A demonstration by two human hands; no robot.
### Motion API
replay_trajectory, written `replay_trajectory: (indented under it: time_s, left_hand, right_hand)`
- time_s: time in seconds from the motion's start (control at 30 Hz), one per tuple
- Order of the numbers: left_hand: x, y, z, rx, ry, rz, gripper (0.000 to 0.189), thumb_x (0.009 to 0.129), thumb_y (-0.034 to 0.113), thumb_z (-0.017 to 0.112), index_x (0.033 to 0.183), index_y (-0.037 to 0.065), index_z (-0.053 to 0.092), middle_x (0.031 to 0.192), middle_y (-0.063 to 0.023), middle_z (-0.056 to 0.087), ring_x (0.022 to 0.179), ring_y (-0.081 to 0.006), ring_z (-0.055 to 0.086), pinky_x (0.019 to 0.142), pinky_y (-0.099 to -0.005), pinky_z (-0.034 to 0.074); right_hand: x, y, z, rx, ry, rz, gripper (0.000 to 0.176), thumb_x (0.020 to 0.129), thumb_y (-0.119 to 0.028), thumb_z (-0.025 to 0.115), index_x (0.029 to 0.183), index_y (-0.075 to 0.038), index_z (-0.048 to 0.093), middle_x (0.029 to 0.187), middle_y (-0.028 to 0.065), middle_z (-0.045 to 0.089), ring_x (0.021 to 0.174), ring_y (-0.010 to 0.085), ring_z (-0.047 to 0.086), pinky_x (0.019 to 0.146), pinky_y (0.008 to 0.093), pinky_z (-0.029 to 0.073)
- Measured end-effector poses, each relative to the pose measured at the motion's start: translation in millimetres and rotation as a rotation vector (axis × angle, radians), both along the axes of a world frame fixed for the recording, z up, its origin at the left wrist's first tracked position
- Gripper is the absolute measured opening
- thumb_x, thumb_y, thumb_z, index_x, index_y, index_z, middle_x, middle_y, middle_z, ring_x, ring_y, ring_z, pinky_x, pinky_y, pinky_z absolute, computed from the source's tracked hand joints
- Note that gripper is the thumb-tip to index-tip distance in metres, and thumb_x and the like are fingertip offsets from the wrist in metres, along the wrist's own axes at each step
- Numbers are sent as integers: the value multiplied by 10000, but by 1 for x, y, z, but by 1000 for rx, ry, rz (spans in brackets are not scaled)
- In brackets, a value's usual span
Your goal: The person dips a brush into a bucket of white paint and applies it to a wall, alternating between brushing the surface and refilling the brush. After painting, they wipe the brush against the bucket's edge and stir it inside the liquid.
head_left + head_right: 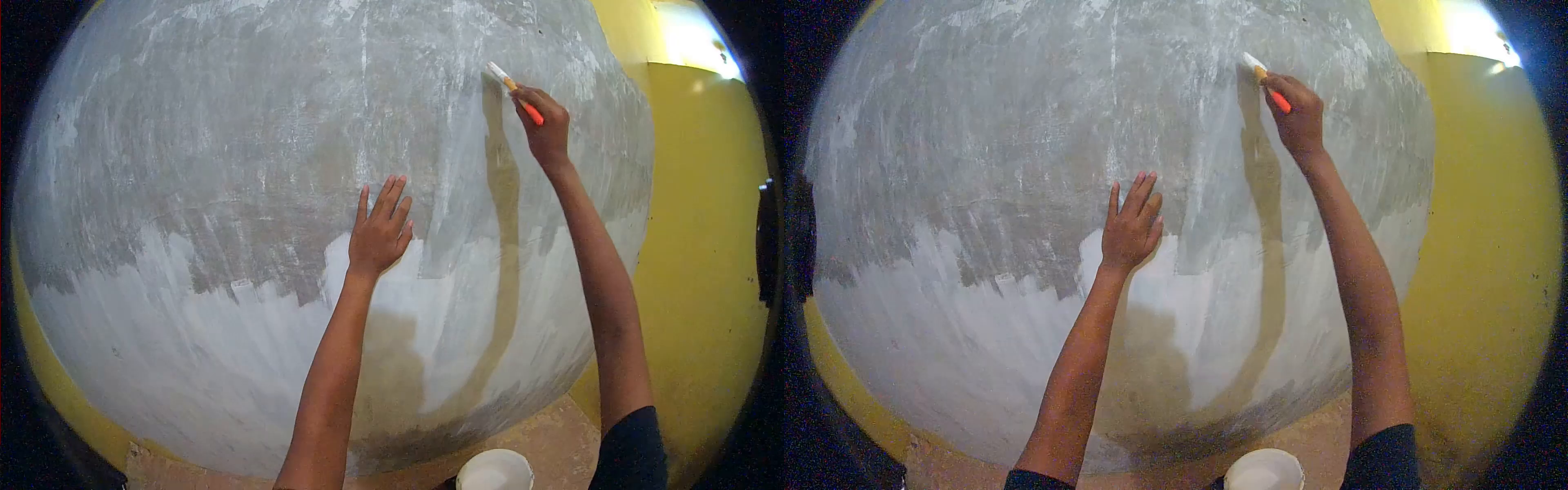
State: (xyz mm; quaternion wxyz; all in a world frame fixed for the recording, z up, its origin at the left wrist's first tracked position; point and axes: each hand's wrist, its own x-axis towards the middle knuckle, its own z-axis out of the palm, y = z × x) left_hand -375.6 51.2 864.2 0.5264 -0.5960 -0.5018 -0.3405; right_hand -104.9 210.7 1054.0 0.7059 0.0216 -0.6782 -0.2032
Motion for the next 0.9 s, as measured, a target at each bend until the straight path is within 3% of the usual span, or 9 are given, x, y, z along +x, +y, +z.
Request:
replay_trajectory:
  time_s: [0.17,0.3,0.37,0.5,0.67,0.73,0.8,0.87,0.9]
  left_hand:
    - [-5,-3,2,3,-18,-91,403,932,199,541,1306,50,552,1579,-104,384,1485,-243,325,1227,-545,172]
    - [-8,-3,2,9,-10,-132,417,926,189,536,1313,33,535,1568,-127,392,1476,-263,343,1223,-546,176]
    - [-11,-1,0,15,-5,-171,408,922,174,537,1303,27,536,1557,-137,404,1473,-275,347,1221,-552,171]
    - [-11,-4,0,-23,-15,-185,401,928,147,526,1312,30,532,1552,-134,411,1470,-284,350,1221,-555,164]
    - [-15,-28,9,-123,-33,-231,390,977,172,473,1356,84,492,1561,-114,410,1488,-292,316,1227,-545,143]
    - [-26,-37,10,-90,-17,-147,440,963,187,506,1395,106,481,1566,-103,405,1493,-282,309,1225,-542,159]
    - [-33,-32,5,-82,45,-80,454,950,189,522,1396,105,492,1565,-93,404,1491,-270,312,1227,-535,168]
    - [-37,-34,4,-61,107,-2,468,938,191,537,1396,104,503,1565,-83,403,1489,-258,314,1229,-528,178]
    - [-35,-34,3,-64,115,2,457,934,195,544,1379,99,503,1567,-87,402,1489,-263,318,1224,-537,181]
  right_hand:
    - [-49,-11,-98,-60,8,32,267,842,-44,689,1108,-61,696,1094,152,715,967,327,705,809,408,562]
    - [-93,-41,-229,-8,-61,-219,310,813,-96,724,1121,-122,712,1161,152,697,863,288,703,655,385,581]
    - [-96,-59,-274,-20,-165,-183,268,810,-130,733,1077,-130,716,1177,139,689,942,283,711,696,372,593]
    - [-84,-89,-310,-99,-306,-104,229,814,-131,720,1043,-130,713,1174,139,686,1023,294,704,762,380,595]
    - [-39,-108,-274,-123,-569,-70,203,800,-108,723,1003,-116,724,1131,100,698,959,270,710,759,376,583]
    - [-29,-97,-233,-293,-758,89,169,830,-116,715,997,-90,716,1058,85,715,904,274,710,745,365,568]
    - [-31,-79,-186,-249,-732,225,139,830,-108,725,962,-69,711,1008,96,725,881,285,707,760,359,551]
    - [-36,-68,-136,-258,-747,186,141,799,-48,742,935,-49,702,980,98,733,902,272,711,793,347,548]
    - [-40,-62,-111,-222,-693,198,156,799,-89,739,953,-77,717,974,94,734,903,286,708,795,366,545]
